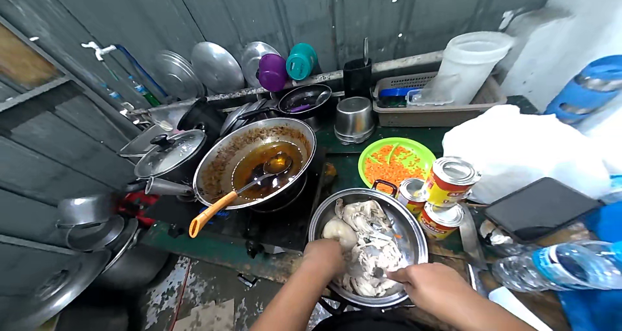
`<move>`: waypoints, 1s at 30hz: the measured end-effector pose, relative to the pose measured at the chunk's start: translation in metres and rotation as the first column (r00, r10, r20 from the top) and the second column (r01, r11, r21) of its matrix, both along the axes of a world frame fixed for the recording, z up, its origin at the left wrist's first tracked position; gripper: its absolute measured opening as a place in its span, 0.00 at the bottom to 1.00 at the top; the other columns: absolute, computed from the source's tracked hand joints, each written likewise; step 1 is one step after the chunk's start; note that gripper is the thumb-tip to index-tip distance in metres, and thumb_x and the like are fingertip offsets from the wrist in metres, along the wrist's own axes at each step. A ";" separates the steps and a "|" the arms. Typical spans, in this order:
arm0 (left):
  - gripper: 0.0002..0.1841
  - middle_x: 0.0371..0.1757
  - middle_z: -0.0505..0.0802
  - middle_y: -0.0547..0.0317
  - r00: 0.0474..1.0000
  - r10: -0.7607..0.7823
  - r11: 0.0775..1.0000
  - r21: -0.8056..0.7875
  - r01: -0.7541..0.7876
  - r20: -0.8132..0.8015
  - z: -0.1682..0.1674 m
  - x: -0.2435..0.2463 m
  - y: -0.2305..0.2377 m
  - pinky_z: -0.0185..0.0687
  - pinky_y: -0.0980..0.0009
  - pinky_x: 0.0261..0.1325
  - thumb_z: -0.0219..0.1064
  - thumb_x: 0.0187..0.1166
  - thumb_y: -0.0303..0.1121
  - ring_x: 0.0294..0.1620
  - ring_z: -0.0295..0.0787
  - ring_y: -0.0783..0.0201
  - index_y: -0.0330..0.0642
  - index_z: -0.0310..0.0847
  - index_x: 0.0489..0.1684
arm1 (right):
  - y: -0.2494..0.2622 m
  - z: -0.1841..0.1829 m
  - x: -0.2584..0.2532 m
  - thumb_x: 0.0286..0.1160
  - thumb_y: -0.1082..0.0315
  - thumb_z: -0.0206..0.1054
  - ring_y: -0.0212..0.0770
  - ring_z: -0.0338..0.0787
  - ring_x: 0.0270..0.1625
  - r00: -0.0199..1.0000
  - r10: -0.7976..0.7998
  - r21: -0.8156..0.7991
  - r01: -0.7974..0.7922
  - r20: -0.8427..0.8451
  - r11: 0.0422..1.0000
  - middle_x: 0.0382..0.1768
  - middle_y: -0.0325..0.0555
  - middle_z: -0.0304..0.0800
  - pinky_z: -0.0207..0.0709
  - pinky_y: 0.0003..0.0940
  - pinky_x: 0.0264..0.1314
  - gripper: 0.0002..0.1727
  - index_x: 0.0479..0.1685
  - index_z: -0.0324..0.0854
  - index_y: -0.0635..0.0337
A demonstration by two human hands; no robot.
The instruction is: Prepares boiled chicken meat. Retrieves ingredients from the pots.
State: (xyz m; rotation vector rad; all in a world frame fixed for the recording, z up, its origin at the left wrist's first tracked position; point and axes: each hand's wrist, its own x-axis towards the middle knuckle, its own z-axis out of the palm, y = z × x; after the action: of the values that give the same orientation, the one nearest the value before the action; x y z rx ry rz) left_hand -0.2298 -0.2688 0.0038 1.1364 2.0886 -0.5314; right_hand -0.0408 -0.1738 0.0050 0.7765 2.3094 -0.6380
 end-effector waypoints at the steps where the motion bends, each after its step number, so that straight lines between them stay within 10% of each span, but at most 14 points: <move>1: 0.19 0.68 0.90 0.42 1.000 -0.007 1.000 -0.001 0.007 -0.001 0.001 -0.002 -0.002 0.78 0.30 0.66 0.59 0.85 0.44 0.71 0.86 0.39 0.45 0.87 0.62 | 0.005 0.002 0.001 0.85 0.63 0.54 0.64 0.87 0.71 0.999 -0.035 0.016 0.035 -0.015 0.999 0.66 0.55 0.91 0.73 0.71 0.71 0.27 0.81 0.79 0.29; 30: 0.18 0.70 0.88 0.42 1.000 0.004 0.999 0.040 -0.003 -0.012 -0.004 0.009 0.002 0.78 0.29 0.65 0.61 0.84 0.37 0.71 0.84 0.36 0.47 0.85 0.68 | 0.016 0.010 -0.002 0.88 0.64 0.50 0.60 0.87 0.70 0.997 0.006 0.106 0.003 -0.079 0.994 0.64 0.53 0.93 0.67 0.64 0.77 0.29 0.85 0.73 0.26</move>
State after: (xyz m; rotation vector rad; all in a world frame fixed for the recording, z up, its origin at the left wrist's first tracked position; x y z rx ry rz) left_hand -0.2208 -0.2671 -0.0002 1.1546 2.1196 -0.4981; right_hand -0.0423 -0.1577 0.0154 0.8113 2.4323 -0.5577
